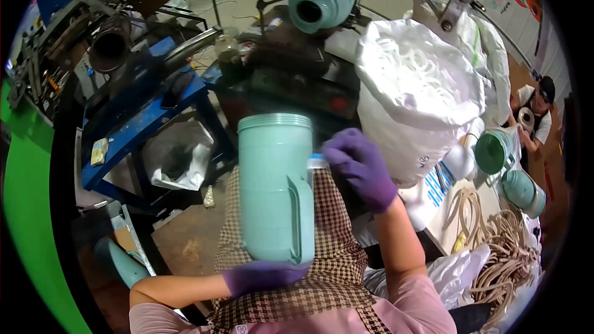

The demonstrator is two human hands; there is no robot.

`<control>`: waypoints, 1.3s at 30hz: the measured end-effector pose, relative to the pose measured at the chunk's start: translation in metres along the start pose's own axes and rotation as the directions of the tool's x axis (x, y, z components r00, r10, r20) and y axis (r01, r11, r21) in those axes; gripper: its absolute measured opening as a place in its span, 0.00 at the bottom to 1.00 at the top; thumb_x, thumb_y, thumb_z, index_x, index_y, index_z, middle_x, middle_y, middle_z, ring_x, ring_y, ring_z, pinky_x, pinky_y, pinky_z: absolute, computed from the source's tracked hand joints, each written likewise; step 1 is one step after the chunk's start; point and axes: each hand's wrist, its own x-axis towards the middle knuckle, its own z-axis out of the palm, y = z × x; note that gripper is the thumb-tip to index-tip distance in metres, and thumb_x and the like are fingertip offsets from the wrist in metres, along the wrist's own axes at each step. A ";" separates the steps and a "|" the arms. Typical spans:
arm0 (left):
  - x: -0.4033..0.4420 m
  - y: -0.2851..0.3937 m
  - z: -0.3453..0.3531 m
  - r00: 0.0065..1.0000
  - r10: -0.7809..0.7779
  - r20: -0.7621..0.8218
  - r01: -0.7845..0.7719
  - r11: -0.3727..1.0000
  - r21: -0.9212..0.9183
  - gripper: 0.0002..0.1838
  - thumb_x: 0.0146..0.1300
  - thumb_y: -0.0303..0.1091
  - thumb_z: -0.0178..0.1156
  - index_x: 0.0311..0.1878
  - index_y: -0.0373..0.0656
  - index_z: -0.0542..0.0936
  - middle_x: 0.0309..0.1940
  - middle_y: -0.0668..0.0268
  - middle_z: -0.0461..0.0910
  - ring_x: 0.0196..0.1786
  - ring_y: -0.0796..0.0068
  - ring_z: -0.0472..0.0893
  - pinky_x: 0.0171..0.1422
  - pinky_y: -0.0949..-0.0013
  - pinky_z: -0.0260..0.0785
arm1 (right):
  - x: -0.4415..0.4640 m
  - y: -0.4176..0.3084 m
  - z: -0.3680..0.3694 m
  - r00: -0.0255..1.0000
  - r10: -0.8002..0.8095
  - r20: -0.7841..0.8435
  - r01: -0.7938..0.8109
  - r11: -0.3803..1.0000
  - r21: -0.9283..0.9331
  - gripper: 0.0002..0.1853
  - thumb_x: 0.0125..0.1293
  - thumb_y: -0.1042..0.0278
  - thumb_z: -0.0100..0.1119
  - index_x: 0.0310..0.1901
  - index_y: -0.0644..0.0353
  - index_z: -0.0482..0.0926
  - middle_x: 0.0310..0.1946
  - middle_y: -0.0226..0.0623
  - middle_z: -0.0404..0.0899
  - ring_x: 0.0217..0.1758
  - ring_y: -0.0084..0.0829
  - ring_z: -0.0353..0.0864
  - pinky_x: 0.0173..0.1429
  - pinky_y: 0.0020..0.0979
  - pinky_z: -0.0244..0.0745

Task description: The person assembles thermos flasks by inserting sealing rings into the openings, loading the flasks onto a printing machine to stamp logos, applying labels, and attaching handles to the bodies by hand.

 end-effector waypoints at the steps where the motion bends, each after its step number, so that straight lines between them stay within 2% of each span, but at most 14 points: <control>1: -0.001 0.001 0.001 1.000 0.011 0.002 -0.011 0.999 0.037 0.28 0.73 0.40 0.53 0.71 0.37 0.69 0.68 0.56 0.72 0.74 0.64 0.71 0.84 0.57 0.57 | 0.013 0.000 0.011 0.991 0.119 0.066 -0.126 0.985 0.114 0.06 0.67 0.72 0.65 0.41 0.66 0.83 0.42 0.35 0.80 0.50 0.28 0.77 0.60 0.30 0.72; 6: -0.010 0.027 0.022 0.997 -0.057 0.050 0.040 0.955 0.292 0.31 0.80 0.40 0.44 0.81 0.40 0.56 0.80 0.58 0.60 0.80 0.65 0.63 0.87 0.58 0.54 | 0.043 -0.004 0.037 0.861 0.423 0.281 -0.505 0.776 0.379 0.04 0.69 0.74 0.66 0.40 0.65 0.82 0.38 0.29 0.81 0.44 0.19 0.78 0.54 0.25 0.74; 10: -0.022 0.023 0.019 0.997 -0.050 0.062 0.060 0.985 -0.164 0.30 0.83 0.40 0.38 0.83 0.41 0.52 0.82 0.59 0.56 0.82 0.69 0.60 0.87 0.63 0.53 | 0.041 0.006 0.052 0.885 0.390 0.256 -0.458 0.827 0.325 0.07 0.69 0.72 0.68 0.43 0.64 0.80 0.35 0.29 0.81 0.41 0.17 0.78 0.51 0.24 0.75; 14: -0.022 0.027 0.019 0.982 -0.178 -0.059 0.160 0.959 -0.232 0.29 0.80 0.36 0.41 0.80 0.41 0.57 0.79 0.59 0.60 0.81 0.68 0.61 0.87 0.63 0.52 | 0.050 0.016 0.075 0.984 0.053 -0.173 -0.123 0.897 -0.424 0.36 0.49 0.48 0.83 0.53 0.61 0.78 0.48 0.46 0.80 0.53 0.35 0.80 0.62 0.39 0.75; 18: -0.051 0.033 0.023 0.870 -0.468 -0.155 0.356 0.815 -0.457 0.30 0.73 0.32 0.54 0.76 0.42 0.64 0.73 0.59 0.68 0.78 0.63 0.66 0.87 0.59 0.51 | 0.072 0.040 0.084 0.996 0.078 0.053 -0.063 0.971 -0.231 0.47 0.49 0.43 0.80 0.65 0.65 0.74 0.57 0.53 0.78 0.62 0.44 0.78 0.71 0.43 0.69; 19: -0.067 0.021 0.002 0.831 -0.556 -0.028 0.447 0.697 -0.561 0.33 0.71 0.35 0.59 0.77 0.41 0.63 0.73 0.57 0.68 0.77 0.61 0.66 0.86 0.59 0.52 | 0.078 0.055 0.091 0.957 0.265 0.117 -0.285 0.935 0.213 0.36 0.54 0.50 0.78 0.59 0.67 0.79 0.50 0.47 0.85 0.52 0.37 0.84 0.60 0.39 0.78; 21: -0.104 -0.005 -0.049 0.592 -0.729 0.343 0.630 0.154 -0.761 0.42 0.67 0.40 0.67 0.79 0.38 0.60 0.75 0.53 0.65 0.76 0.60 0.68 0.82 0.60 0.57 | 0.086 0.063 0.093 0.937 0.348 -0.033 -0.315 0.884 0.346 0.27 0.60 0.56 0.76 0.54 0.68 0.82 0.44 0.42 0.88 0.45 0.31 0.86 0.53 0.34 0.81; 24: -0.107 0.006 -0.061 0.122 -0.826 0.550 0.264 -0.507 -0.820 0.52 0.59 0.44 0.75 0.81 0.35 0.58 0.76 0.50 0.63 0.75 0.58 0.69 0.78 0.61 0.63 | 0.096 0.072 0.117 0.918 0.343 -0.198 -0.280 0.916 0.288 0.21 0.64 0.60 0.71 0.51 0.69 0.84 0.40 0.38 0.88 0.44 0.28 0.84 0.53 0.32 0.79; 30: -0.140 0.032 -0.054 -0.516 -0.565 0.643 -0.150 -0.680 -0.718 0.38 0.66 0.44 0.66 0.75 0.34 0.68 0.65 0.56 0.79 0.66 0.60 0.80 0.71 0.61 0.72 | 0.121 -0.007 0.132 0.970 0.100 -0.223 0.055 0.802 0.594 0.24 0.67 0.75 0.67 0.63 0.67 0.76 0.59 0.38 0.79 0.60 0.28 0.78 0.67 0.30 0.72; 31: -0.171 0.039 -0.057 -0.387 -0.886 0.257 0.719 -0.464 -0.517 0.29 0.73 0.43 0.57 0.71 0.36 0.71 0.65 0.57 0.79 0.64 0.61 0.82 0.68 0.60 0.75 | 0.110 -0.009 0.133 0.967 0.070 -0.246 0.090 0.809 0.581 0.22 0.67 0.75 0.66 0.62 0.67 0.77 0.59 0.38 0.79 0.60 0.27 0.78 0.67 0.31 0.72; 33: -0.217 0.029 -0.036 -0.683 -0.662 0.308 0.007 -0.428 -0.904 0.28 0.75 0.43 0.59 0.72 0.38 0.71 0.64 0.57 0.79 0.62 0.58 0.82 0.65 0.57 0.76 | 0.091 0.006 0.141 0.963 -0.047 -0.267 0.183 0.839 0.513 0.16 0.69 0.75 0.64 0.56 0.67 0.81 0.53 0.34 0.81 0.54 0.24 0.80 0.62 0.28 0.75; 35: -0.273 -0.003 -0.023 -0.773 -0.600 0.206 -0.113 -0.190 -0.975 0.28 0.77 0.36 0.59 0.75 0.37 0.69 0.59 0.58 0.82 0.56 0.63 0.84 0.59 0.61 0.78 | 0.067 0.036 0.167 0.984 0.141 -0.110 -0.034 0.750 0.661 0.10 0.70 0.75 0.63 0.50 0.65 0.85 0.42 0.27 0.84 0.41 0.16 0.79 0.47 0.19 0.76; 37: -0.312 -0.065 -0.009 -0.788 -0.615 0.026 0.242 -0.348 -0.906 0.30 0.74 0.31 0.62 0.76 0.36 0.68 0.57 0.61 0.81 0.53 0.74 0.83 0.55 0.70 0.77 | 0.042 0.080 0.207 0.931 0.360 -0.063 -0.216 0.679 0.701 0.10 0.69 0.73 0.65 0.50 0.65 0.86 0.43 0.29 0.84 0.38 0.16 0.79 0.42 0.21 0.76; 39: -0.327 -0.123 0.026 -0.429 -0.865 -0.260 0.851 -0.290 -0.438 0.33 0.67 0.39 0.67 0.73 0.38 0.73 0.66 0.51 0.76 0.65 0.57 0.77 0.68 0.59 0.70 | 0.040 0.094 0.217 0.946 0.316 -0.072 -0.199 0.740 0.643 0.11 0.69 0.71 0.66 0.49 0.65 0.86 0.42 0.32 0.84 0.36 0.18 0.81 0.41 0.23 0.78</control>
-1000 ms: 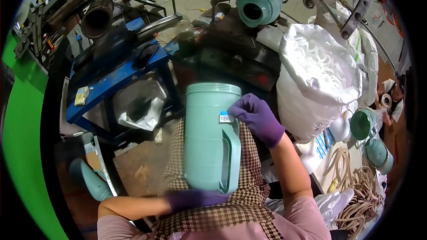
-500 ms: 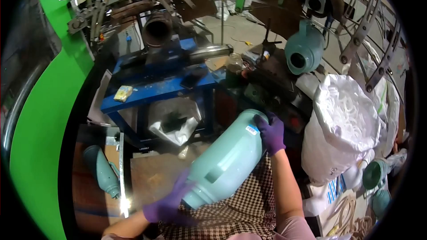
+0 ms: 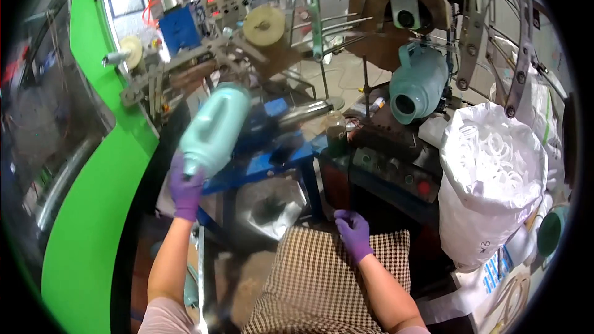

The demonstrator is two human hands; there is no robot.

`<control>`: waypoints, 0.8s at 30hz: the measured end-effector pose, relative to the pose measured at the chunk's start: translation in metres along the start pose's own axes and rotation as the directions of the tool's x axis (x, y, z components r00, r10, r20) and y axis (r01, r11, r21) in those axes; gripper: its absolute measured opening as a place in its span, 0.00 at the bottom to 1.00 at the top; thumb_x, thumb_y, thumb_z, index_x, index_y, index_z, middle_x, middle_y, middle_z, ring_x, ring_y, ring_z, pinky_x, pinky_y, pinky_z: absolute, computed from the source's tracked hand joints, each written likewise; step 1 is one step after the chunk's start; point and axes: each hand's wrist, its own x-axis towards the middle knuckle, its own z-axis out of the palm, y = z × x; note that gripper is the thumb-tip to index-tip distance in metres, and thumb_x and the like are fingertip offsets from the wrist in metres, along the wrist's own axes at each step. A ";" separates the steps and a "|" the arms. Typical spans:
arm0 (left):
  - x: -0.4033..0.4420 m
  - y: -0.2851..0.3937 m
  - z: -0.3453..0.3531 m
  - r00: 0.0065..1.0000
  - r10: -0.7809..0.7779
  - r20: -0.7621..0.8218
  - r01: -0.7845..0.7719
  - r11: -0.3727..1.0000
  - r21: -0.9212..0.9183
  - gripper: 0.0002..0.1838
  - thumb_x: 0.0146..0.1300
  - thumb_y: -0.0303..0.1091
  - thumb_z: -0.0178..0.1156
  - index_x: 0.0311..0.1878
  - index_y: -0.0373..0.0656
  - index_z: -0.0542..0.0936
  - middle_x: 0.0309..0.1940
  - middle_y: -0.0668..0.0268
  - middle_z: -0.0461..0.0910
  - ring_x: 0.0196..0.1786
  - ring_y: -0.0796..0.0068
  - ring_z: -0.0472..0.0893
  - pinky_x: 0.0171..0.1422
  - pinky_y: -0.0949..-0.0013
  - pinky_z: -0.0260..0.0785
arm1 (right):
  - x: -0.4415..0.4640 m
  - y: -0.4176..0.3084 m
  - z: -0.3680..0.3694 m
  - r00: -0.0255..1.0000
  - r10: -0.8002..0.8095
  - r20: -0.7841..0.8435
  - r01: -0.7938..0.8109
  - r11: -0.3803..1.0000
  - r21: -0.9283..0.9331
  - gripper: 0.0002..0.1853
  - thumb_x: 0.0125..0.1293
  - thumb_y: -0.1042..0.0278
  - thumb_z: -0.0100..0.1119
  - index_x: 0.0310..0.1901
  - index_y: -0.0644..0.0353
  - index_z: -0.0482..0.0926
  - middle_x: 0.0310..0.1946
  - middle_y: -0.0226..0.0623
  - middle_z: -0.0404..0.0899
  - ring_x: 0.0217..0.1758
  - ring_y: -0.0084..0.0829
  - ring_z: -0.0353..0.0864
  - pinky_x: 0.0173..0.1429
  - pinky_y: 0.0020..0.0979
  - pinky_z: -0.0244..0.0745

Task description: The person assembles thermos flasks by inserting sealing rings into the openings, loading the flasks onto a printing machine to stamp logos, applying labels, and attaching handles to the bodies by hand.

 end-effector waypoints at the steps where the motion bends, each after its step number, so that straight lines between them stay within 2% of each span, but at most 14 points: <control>1: 0.024 -0.006 0.024 0.968 0.252 -0.018 -0.239 0.935 0.263 0.35 0.63 0.43 0.70 0.72 0.39 0.75 0.70 0.46 0.73 0.71 0.48 0.74 0.75 0.53 0.66 | -0.004 -0.024 0.001 0.996 0.079 0.048 -0.081 0.996 0.047 0.11 0.68 0.71 0.66 0.49 0.65 0.86 0.42 0.33 0.84 0.36 0.19 0.82 0.41 0.24 0.79; 3: 0.066 0.024 0.067 0.905 0.382 0.189 -0.422 0.744 0.518 0.38 0.60 0.47 0.68 0.73 0.43 0.73 0.74 0.42 0.68 0.74 0.39 0.69 0.77 0.45 0.62 | 0.000 -0.022 0.003 0.993 0.040 0.107 -0.035 0.998 -0.046 0.11 0.68 0.70 0.65 0.49 0.63 0.87 0.43 0.34 0.85 0.34 0.19 0.82 0.40 0.25 0.79; 6: 0.126 0.023 0.135 0.887 0.240 0.394 -0.457 0.574 0.679 0.35 0.59 0.44 0.70 0.71 0.53 0.73 0.76 0.52 0.66 0.71 0.28 0.67 0.69 0.41 0.72 | 0.000 -0.018 0.013 0.985 0.051 0.162 -0.034 0.994 -0.107 0.10 0.68 0.68 0.65 0.49 0.59 0.88 0.45 0.35 0.85 0.37 0.22 0.84 0.43 0.27 0.80; 7: 0.146 0.007 0.151 0.876 0.212 0.434 -0.472 0.562 0.679 0.34 0.60 0.43 0.68 0.71 0.55 0.73 0.77 0.56 0.65 0.69 0.22 0.67 0.65 0.39 0.75 | 0.003 -0.016 0.018 0.985 0.058 0.165 -0.040 0.993 -0.111 0.11 0.68 0.67 0.65 0.49 0.58 0.88 0.46 0.35 0.86 0.39 0.23 0.85 0.45 0.27 0.81; 8: 0.166 -0.006 0.160 0.823 0.231 0.519 -0.557 0.505 0.659 0.33 0.60 0.44 0.66 0.71 0.55 0.73 0.78 0.56 0.64 0.69 0.21 0.68 0.65 0.38 0.75 | 0.003 -0.006 0.019 0.975 -0.109 0.195 0.154 0.960 -0.234 0.11 0.67 0.67 0.65 0.48 0.57 0.88 0.48 0.36 0.86 0.48 0.28 0.86 0.54 0.29 0.81; 9: 0.179 -0.017 0.166 0.761 0.245 0.601 -0.638 0.447 0.626 0.33 0.61 0.44 0.65 0.71 0.54 0.72 0.78 0.57 0.64 0.68 0.20 0.69 0.65 0.36 0.75 | 0.001 -0.027 0.022 0.956 0.176 0.233 -0.134 0.974 -0.185 0.13 0.67 0.65 0.62 0.48 0.58 0.88 0.50 0.41 0.86 0.54 0.35 0.85 0.63 0.33 0.78; 10: 0.185 -0.012 0.161 0.699 0.234 0.676 -0.703 0.399 0.589 0.24 0.72 0.37 0.51 0.71 0.58 0.73 0.79 0.62 0.65 0.72 0.21 0.67 0.56 0.37 0.80 | 0.002 -0.036 0.022 0.958 0.112 0.263 -0.043 0.966 -0.255 0.13 0.67 0.64 0.59 0.48 0.58 0.88 0.50 0.42 0.86 0.53 0.38 0.85 0.63 0.35 0.78; 13: 0.195 -0.023 0.159 0.594 0.190 0.782 -0.786 0.344 0.514 0.27 0.73 0.36 0.51 0.75 0.61 0.71 0.82 0.65 0.58 0.76 0.24 0.63 0.64 0.35 0.76 | -0.002 -0.050 0.024 0.919 0.014 0.394 0.112 0.949 -0.295 0.15 0.69 0.61 0.56 0.47 0.59 0.86 0.48 0.46 0.84 0.51 0.45 0.83 0.61 0.40 0.77; 15: 0.177 0.058 0.138 0.633 -0.058 0.772 -0.725 0.305 0.617 0.29 0.71 0.41 0.55 0.76 0.60 0.70 0.83 0.61 0.57 0.80 0.30 0.59 0.71 0.38 0.71 | 0.000 -0.028 0.028 0.929 -0.044 0.367 0.147 0.955 -0.257 0.14 0.69 0.61 0.57 0.47 0.60 0.86 0.46 0.46 0.84 0.50 0.45 0.83 0.59 0.41 0.77; 16: 0.165 0.086 0.135 0.647 0.051 0.761 -0.732 0.321 0.601 0.35 0.65 0.46 0.65 0.75 0.57 0.70 0.80 0.54 0.60 0.80 0.36 0.59 0.75 0.42 0.66 | 0.000 -0.022 0.029 0.932 -0.051 0.358 0.151 0.955 -0.256 0.15 0.70 0.60 0.58 0.49 0.61 0.86 0.46 0.46 0.84 0.50 0.44 0.84 0.58 0.40 0.78; 18: 0.148 0.092 0.181 0.642 0.585 0.494 -0.743 0.633 0.216 0.45 0.51 0.47 0.78 0.75 0.57 0.72 0.76 0.46 0.64 0.77 0.38 0.64 0.78 0.45 0.62 | -0.002 -0.012 0.031 0.931 -0.084 0.355 0.179 0.953 -0.244 0.15 0.70 0.61 0.59 0.49 0.61 0.85 0.46 0.46 0.84 0.50 0.44 0.84 0.58 0.39 0.78; 19: 0.127 0.147 0.183 0.629 0.686 0.366 -0.735 0.678 -0.006 0.40 0.52 0.45 0.77 0.71 0.54 0.76 0.74 0.44 0.65 0.76 0.40 0.66 0.78 0.48 0.63 | -0.001 -0.008 0.031 0.931 -0.105 0.349 0.195 0.953 -0.234 0.15 0.70 0.61 0.59 0.50 0.61 0.85 0.46 0.46 0.84 0.50 0.43 0.84 0.58 0.39 0.78; 21: 0.092 0.229 0.202 0.561 0.811 0.168 -0.745 0.583 -0.324 0.41 0.51 0.45 0.77 0.71 0.56 0.76 0.76 0.46 0.64 0.77 0.40 0.65 0.80 0.46 0.60 | 0.001 -0.005 0.028 0.932 0.005 0.362 0.097 0.960 -0.261 0.13 0.70 0.64 0.61 0.50 0.60 0.86 0.44 0.42 0.85 0.48 0.36 0.84 0.54 0.35 0.78; 24: 0.063 0.319 0.240 0.521 0.841 0.146 -0.789 0.539 -0.293 0.48 0.47 0.51 0.78 0.75 0.61 0.71 0.81 0.50 0.54 0.79 0.36 0.57 0.80 0.42 0.58 | 0.001 0.002 0.034 0.935 0.121 0.334 -0.062 0.981 -0.182 0.11 0.71 0.67 0.59 0.50 0.59 0.85 0.36 0.33 0.82 0.37 0.24 0.79 0.41 0.28 0.75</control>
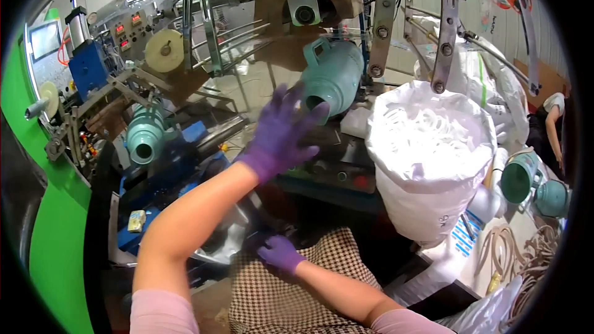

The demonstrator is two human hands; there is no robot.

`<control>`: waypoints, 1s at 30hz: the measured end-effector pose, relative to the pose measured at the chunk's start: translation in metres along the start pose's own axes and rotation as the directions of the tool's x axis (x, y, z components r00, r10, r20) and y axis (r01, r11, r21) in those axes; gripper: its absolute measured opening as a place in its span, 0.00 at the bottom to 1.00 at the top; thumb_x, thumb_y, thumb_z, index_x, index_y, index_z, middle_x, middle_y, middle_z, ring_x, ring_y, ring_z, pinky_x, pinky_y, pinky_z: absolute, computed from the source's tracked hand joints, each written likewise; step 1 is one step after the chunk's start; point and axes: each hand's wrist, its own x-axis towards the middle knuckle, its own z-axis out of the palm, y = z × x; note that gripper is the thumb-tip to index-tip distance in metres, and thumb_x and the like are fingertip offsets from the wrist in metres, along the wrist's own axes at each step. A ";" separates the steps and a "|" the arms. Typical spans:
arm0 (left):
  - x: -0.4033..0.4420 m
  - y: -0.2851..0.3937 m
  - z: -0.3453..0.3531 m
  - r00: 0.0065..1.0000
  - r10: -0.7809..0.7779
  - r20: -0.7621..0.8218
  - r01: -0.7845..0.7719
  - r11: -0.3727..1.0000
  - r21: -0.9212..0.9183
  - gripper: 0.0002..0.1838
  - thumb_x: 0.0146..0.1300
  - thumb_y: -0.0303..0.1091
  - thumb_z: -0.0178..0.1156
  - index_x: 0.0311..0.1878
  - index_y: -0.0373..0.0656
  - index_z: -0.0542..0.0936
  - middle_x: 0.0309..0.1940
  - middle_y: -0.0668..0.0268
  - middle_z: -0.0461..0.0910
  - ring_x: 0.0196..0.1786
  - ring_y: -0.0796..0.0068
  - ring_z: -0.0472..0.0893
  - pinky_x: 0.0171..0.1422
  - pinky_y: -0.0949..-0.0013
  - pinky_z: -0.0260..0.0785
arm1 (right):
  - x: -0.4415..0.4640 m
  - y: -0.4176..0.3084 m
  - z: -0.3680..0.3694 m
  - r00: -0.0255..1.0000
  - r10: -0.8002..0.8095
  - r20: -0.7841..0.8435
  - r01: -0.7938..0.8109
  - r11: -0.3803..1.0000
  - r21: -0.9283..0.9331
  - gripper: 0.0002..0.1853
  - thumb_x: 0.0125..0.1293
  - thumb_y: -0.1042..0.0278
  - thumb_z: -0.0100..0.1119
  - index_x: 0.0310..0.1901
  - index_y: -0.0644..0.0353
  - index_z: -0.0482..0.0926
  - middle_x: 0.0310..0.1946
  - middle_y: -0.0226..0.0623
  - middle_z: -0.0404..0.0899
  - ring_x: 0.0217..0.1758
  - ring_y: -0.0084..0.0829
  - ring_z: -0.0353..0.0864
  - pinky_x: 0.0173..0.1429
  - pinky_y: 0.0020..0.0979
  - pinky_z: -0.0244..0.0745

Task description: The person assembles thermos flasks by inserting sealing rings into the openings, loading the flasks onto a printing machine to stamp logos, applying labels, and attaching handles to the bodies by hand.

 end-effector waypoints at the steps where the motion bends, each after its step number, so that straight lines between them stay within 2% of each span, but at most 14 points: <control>1: 0.015 0.008 0.017 0.993 -0.068 0.097 0.065 0.997 0.034 0.42 0.52 0.50 0.76 0.73 0.66 0.72 0.81 0.51 0.52 0.80 0.36 0.56 0.78 0.42 0.61 | 0.000 0.003 0.003 1.000 0.013 -0.009 -0.013 0.998 0.054 0.11 0.72 0.68 0.59 0.50 0.59 0.85 0.33 0.30 0.81 0.33 0.21 0.77 0.36 0.26 0.74; 2: 0.027 0.010 0.033 0.970 -0.145 0.193 0.131 0.988 0.083 0.37 0.57 0.49 0.73 0.71 0.72 0.74 0.82 0.52 0.50 0.81 0.36 0.55 0.76 0.42 0.64 | 0.006 0.022 0.012 1.000 -0.011 -0.023 0.015 0.986 0.167 0.11 0.72 0.69 0.58 0.51 0.60 0.85 0.31 0.30 0.81 0.31 0.22 0.77 0.35 0.26 0.74; 6: 0.035 -0.022 0.117 0.994 -0.096 -0.052 0.088 0.987 -0.137 0.24 0.70 0.41 0.59 0.69 0.73 0.75 0.80 0.49 0.54 0.78 0.31 0.59 0.75 0.43 0.66 | -0.005 -0.039 -0.004 0.985 0.170 0.010 -0.169 0.985 -0.041 0.12 0.69 0.67 0.59 0.50 0.60 0.84 0.40 0.42 0.84 0.41 0.35 0.83 0.47 0.37 0.77; 8: 0.028 -0.009 0.084 0.981 -0.182 -0.070 0.151 0.936 -0.319 0.25 0.67 0.38 0.60 0.67 0.65 0.77 0.76 0.45 0.60 0.72 0.29 0.65 0.74 0.42 0.66 | -0.005 -0.044 -0.010 0.997 0.061 0.047 -0.052 0.982 -0.181 0.14 0.68 0.65 0.59 0.50 0.61 0.84 0.44 0.47 0.87 0.44 0.42 0.85 0.53 0.41 0.78; 9: 0.028 -0.010 0.085 0.980 -0.141 -0.138 0.102 0.961 -0.257 0.25 0.64 0.38 0.62 0.66 0.62 0.78 0.74 0.45 0.62 0.70 0.29 0.68 0.72 0.41 0.68 | 0.005 -0.016 -0.006 0.987 -0.159 0.031 0.162 0.972 -0.171 0.13 0.67 0.65 0.59 0.48 0.61 0.85 0.42 0.47 0.87 0.43 0.44 0.85 0.53 0.41 0.78; 11: 0.023 -0.021 0.102 0.960 0.072 -0.269 -0.079 0.997 -0.017 0.25 0.62 0.39 0.64 0.64 0.63 0.80 0.72 0.46 0.64 0.67 0.29 0.70 0.68 0.42 0.73 | 0.001 -0.033 -0.007 0.988 0.154 0.022 -0.149 0.980 -0.129 0.12 0.65 0.64 0.59 0.41 0.63 0.86 0.35 0.47 0.87 0.38 0.41 0.86 0.46 0.42 0.78; 12: 0.021 -0.021 0.100 0.983 0.023 -0.182 -0.029 0.999 -0.032 0.24 0.62 0.39 0.63 0.62 0.67 0.81 0.72 0.48 0.64 0.67 0.29 0.70 0.64 0.43 0.77 | 0.000 -0.041 -0.008 0.953 0.304 0.017 -0.300 0.947 -0.111 0.12 0.64 0.64 0.59 0.38 0.64 0.87 0.31 0.47 0.87 0.36 0.40 0.86 0.42 0.43 0.78; 13: 0.026 -0.018 0.092 0.994 -0.013 -0.110 0.008 0.999 -0.041 0.23 0.62 0.39 0.63 0.61 0.71 0.81 0.72 0.49 0.63 0.67 0.29 0.70 0.59 0.44 0.80 | 0.003 -0.011 -0.015 0.968 0.245 0.045 -0.218 0.921 -0.322 0.13 0.66 0.63 0.59 0.40 0.64 0.87 0.31 0.46 0.87 0.37 0.38 0.87 0.44 0.38 0.79; 16: 0.031 -0.009 0.079 0.992 -0.103 0.071 0.105 0.994 -0.030 0.23 0.61 0.36 0.63 0.59 0.73 0.81 0.70 0.52 0.62 0.66 0.28 0.70 0.54 0.47 0.84 | -0.007 -0.038 -0.012 1.000 0.020 -0.002 -0.020 0.958 -0.286 0.14 0.67 0.63 0.56 0.43 0.60 0.88 0.33 0.45 0.87 0.39 0.40 0.88 0.48 0.36 0.81; 21: 0.033 -0.006 0.087 0.994 -0.110 -0.025 0.111 0.992 0.060 0.21 0.62 0.36 0.62 0.57 0.73 0.82 0.69 0.53 0.63 0.63 0.29 0.73 0.49 0.49 0.86 | -0.009 -0.019 -0.018 0.985 -0.171 -0.031 0.144 0.900 -0.411 0.14 0.67 0.64 0.55 0.45 0.55 0.89 0.43 0.45 0.88 0.45 0.44 0.88 0.54 0.38 0.82; 25: 0.022 0.000 0.068 0.992 -0.088 -0.087 0.095 0.993 0.077 0.19 0.62 0.35 0.64 0.55 0.71 0.82 0.69 0.53 0.66 0.58 0.33 0.78 0.47 0.51 0.86 | -0.003 -0.010 -0.024 0.992 -0.123 0.026 0.122 0.902 -0.414 0.16 0.66 0.66 0.55 0.50 0.53 0.88 0.48 0.44 0.87 0.49 0.44 0.87 0.56 0.39 0.81; 27: -0.004 0.012 0.032 0.978 -0.206 -0.032 0.194 0.954 -0.230 0.24 0.61 0.36 0.66 0.62 0.61 0.76 0.65 0.52 0.72 0.59 0.38 0.79 0.51 0.51 0.81 | 0.000 0.002 -0.028 0.981 -0.192 0.031 0.189 0.904 -0.384 0.18 0.65 0.67 0.55 0.54 0.53 0.87 0.51 0.44 0.86 0.51 0.45 0.87 0.56 0.39 0.81; 29: -0.035 0.023 0.002 0.958 0.016 -0.287 -0.025 0.999 -0.026 0.30 0.59 0.36 0.70 0.66 0.51 0.76 0.55 0.50 0.81 0.60 0.45 0.78 0.57 0.50 0.77 | -0.002 -0.010 -0.030 0.938 -0.344 0.040 0.315 0.798 -0.514 0.15 0.61 0.74 0.58 0.46 0.56 0.90 0.44 0.43 0.88 0.48 0.39 0.87 0.58 0.37 0.80; 30: -0.057 0.034 -0.033 0.951 -0.103 -0.291 0.021 0.963 -0.270 0.27 0.57 0.33 0.73 0.61 0.50 0.81 0.56 0.50 0.81 0.61 0.48 0.79 0.57 0.50 0.77 | -0.012 -0.006 -0.033 0.965 -0.261 -0.028 0.226 0.881 -0.415 0.15 0.62 0.72 0.59 0.49 0.55 0.88 0.45 0.44 0.87 0.48 0.42 0.86 0.56 0.39 0.81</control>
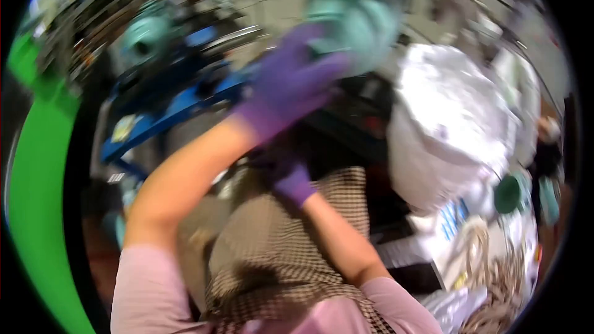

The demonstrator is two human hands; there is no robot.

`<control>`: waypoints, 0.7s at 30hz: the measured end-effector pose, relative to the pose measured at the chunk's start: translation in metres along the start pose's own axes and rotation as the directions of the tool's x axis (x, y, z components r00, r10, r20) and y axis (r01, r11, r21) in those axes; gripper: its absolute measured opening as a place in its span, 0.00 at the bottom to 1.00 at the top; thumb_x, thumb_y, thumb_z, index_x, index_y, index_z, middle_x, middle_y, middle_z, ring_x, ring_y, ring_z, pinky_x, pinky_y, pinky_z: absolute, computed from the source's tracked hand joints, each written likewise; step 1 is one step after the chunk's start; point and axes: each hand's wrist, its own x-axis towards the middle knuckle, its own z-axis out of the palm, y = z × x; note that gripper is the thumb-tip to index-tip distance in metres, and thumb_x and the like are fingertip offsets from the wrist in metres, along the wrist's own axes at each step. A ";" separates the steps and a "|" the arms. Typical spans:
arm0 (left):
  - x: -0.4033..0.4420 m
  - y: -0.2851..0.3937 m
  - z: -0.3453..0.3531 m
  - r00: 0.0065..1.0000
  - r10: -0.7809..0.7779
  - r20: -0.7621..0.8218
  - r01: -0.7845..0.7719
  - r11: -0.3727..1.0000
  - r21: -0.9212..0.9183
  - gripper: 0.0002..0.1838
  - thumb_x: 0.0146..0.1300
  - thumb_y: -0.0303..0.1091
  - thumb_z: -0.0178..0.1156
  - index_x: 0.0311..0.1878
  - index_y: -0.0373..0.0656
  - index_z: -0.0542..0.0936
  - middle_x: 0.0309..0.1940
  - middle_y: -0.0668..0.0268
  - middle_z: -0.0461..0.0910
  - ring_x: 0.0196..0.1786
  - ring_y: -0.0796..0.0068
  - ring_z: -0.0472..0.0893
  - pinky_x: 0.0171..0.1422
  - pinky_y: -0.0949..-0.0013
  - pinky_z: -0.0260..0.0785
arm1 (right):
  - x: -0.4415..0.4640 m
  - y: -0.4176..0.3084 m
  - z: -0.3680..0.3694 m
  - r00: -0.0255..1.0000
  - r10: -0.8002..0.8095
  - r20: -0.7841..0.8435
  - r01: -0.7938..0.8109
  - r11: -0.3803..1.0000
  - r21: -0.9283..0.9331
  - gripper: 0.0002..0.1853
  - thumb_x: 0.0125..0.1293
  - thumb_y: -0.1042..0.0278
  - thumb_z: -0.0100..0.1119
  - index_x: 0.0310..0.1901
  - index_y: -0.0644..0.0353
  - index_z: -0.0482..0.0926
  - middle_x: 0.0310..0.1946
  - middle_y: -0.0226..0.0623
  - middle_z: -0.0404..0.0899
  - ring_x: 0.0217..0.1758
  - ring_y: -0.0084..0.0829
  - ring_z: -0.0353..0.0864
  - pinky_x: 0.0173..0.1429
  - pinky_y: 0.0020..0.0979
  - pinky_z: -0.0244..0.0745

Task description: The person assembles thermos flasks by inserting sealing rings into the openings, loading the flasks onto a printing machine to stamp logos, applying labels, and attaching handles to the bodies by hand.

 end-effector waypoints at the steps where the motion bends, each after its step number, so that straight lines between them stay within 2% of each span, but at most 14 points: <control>1: -0.007 0.022 -0.037 1.000 -0.025 -0.004 0.025 0.982 0.185 0.24 0.54 0.34 0.76 0.56 0.47 0.85 0.67 0.47 0.74 0.65 0.50 0.78 0.61 0.51 0.77 | -0.011 0.003 -0.003 0.994 0.108 -0.026 -0.104 0.988 0.117 0.17 0.62 0.71 0.60 0.53 0.54 0.85 0.46 0.46 0.85 0.49 0.45 0.85 0.53 0.41 0.81; 2: -0.032 0.026 -0.073 0.993 -0.118 0.016 0.114 0.977 0.182 0.24 0.57 0.36 0.73 0.58 0.45 0.83 0.66 0.49 0.75 0.65 0.52 0.78 0.62 0.52 0.76 | -0.020 -0.002 -0.021 0.995 -0.098 -0.026 0.101 0.980 0.170 0.14 0.63 0.69 0.61 0.49 0.56 0.85 0.44 0.45 0.85 0.48 0.47 0.85 0.53 0.43 0.80; 4: -0.088 0.014 -0.144 0.905 -0.422 -0.041 0.424 0.903 0.068 0.25 0.64 0.40 0.67 0.62 0.42 0.80 0.65 0.51 0.77 0.65 0.56 0.78 0.64 0.54 0.75 | -0.048 -0.031 -0.073 0.987 -0.150 0.052 0.143 0.983 0.114 0.11 0.65 0.64 0.65 0.47 0.56 0.86 0.45 0.42 0.86 0.50 0.45 0.85 0.55 0.43 0.79; 5: -0.120 -0.004 -0.181 0.782 -0.620 -0.069 0.620 0.784 -0.031 0.26 0.67 0.42 0.64 0.65 0.41 0.79 0.65 0.52 0.78 0.65 0.58 0.78 0.65 0.56 0.74 | -0.069 -0.051 -0.102 0.982 -0.186 0.015 0.182 0.973 0.143 0.11 0.68 0.63 0.66 0.48 0.55 0.87 0.44 0.38 0.87 0.51 0.42 0.85 0.57 0.41 0.79; 7: -0.148 -0.034 -0.226 0.577 -0.816 -0.004 0.796 0.564 -0.218 0.28 0.73 0.46 0.58 0.69 0.38 0.75 0.63 0.55 0.80 0.65 0.62 0.79 0.68 0.58 0.73 | -0.115 -0.060 -0.155 0.953 -0.285 -0.099 0.277 0.957 -0.083 0.11 0.68 0.63 0.66 0.48 0.54 0.87 0.44 0.35 0.87 0.52 0.40 0.84 0.60 0.41 0.77; 9: -0.124 -0.046 -0.212 0.603 -0.773 0.196 0.789 0.543 -0.287 0.30 0.74 0.48 0.56 0.70 0.35 0.74 0.63 0.56 0.81 0.65 0.64 0.79 0.70 0.60 0.71 | -0.169 -0.079 -0.214 0.954 -0.090 -0.287 0.031 0.979 -0.202 0.10 0.65 0.66 0.69 0.47 0.53 0.87 0.43 0.34 0.87 0.51 0.41 0.85 0.60 0.40 0.78; 10: -0.102 -0.045 -0.197 0.634 -0.710 0.307 0.772 0.557 -0.306 0.31 0.73 0.49 0.56 0.70 0.34 0.75 0.63 0.56 0.81 0.66 0.65 0.78 0.71 0.61 0.69 | -0.187 -0.094 -0.243 0.901 -0.100 -0.423 -0.122 0.875 -0.468 0.10 0.61 0.73 0.71 0.44 0.56 0.86 0.42 0.36 0.87 0.47 0.41 0.86 0.56 0.38 0.80; 12: -0.059 -0.029 -0.163 0.668 -0.538 0.514 0.736 0.579 -0.350 0.33 0.71 0.50 0.58 0.69 0.32 0.75 0.64 0.57 0.81 0.66 0.65 0.78 0.73 0.63 0.67 | -0.222 -0.083 -0.296 0.505 -0.384 -0.773 -0.472 0.627 -0.620 0.07 0.60 0.77 0.68 0.40 0.60 0.84 0.40 0.39 0.86 0.43 0.39 0.86 0.50 0.37 0.79; 13: -0.032 0.041 -0.111 0.658 -0.520 0.545 0.749 0.527 -0.401 0.29 0.66 0.42 0.59 0.66 0.34 0.79 0.62 0.59 0.82 0.64 0.68 0.79 0.73 0.64 0.65 | -0.230 -0.101 -0.328 0.506 -0.455 -0.733 -0.498 0.540 -0.678 0.07 0.62 0.76 0.66 0.42 0.60 0.84 0.38 0.39 0.85 0.40 0.39 0.85 0.48 0.38 0.79; 14: -0.025 0.074 -0.075 0.444 -0.659 0.607 0.893 0.381 -0.240 0.27 0.61 0.34 0.59 0.64 0.37 0.82 0.57 0.61 0.84 0.58 0.71 0.81 0.69 0.67 0.68 | -0.249 -0.100 -0.360 0.540 -0.428 -0.725 -0.668 0.306 -0.678 0.07 0.64 0.72 0.64 0.44 0.57 0.84 0.37 0.38 0.84 0.40 0.40 0.85 0.46 0.40 0.80; 16: -0.074 0.065 -0.013 0.219 -0.617 0.756 0.959 -0.007 -0.283 0.24 0.64 0.37 0.65 0.61 0.36 0.82 0.48 0.64 0.85 0.51 0.75 0.81 0.58 0.70 0.73 | -0.296 -0.077 -0.421 0.430 -0.110 -0.896 -0.898 -0.153 -0.412 0.10 0.63 0.62 0.63 0.45 0.48 0.85 0.42 0.42 0.85 0.46 0.46 0.87 0.49 0.46 0.82; 17: -0.100 0.048 0.011 0.234 -0.593 0.770 0.961 0.020 -0.277 0.24 0.66 0.40 0.67 0.59 0.35 0.82 0.47 0.63 0.84 0.50 0.75 0.81 0.58 0.70 0.73 | -0.305 -0.080 -0.443 0.283 0.118 -0.952 -0.897 -0.317 -0.307 0.15 0.63 0.60 0.63 0.50 0.51 0.85 0.49 0.45 0.86 0.52 0.48 0.87 0.55 0.48 0.81; 20: -0.122 0.034 0.027 0.154 -0.649 0.745 0.970 -0.043 -0.237 0.21 0.69 0.42 0.68 0.56 0.35 0.83 0.44 0.65 0.85 0.45 0.77 0.81 0.53 0.71 0.73 | -0.393 -0.045 -0.528 0.050 0.603 -0.797 -0.790 -0.464 -0.401 0.24 0.60 0.53 0.65 0.53 0.60 0.87 0.55 0.54 0.85 0.59 0.52 0.84 0.66 0.45 0.78; 21: -0.131 0.025 0.027 0.156 -0.644 0.749 0.967 -0.057 -0.250 0.21 0.69 0.42 0.68 0.56 0.35 0.83 0.45 0.65 0.85 0.45 0.77 0.81 0.53 0.71 0.73 | -0.422 -0.027 -0.540 0.102 0.671 -0.735 -0.717 -0.462 -0.522 0.25 0.59 0.48 0.66 0.49 0.60 0.89 0.54 0.52 0.86 0.58 0.51 0.85 0.65 0.44 0.78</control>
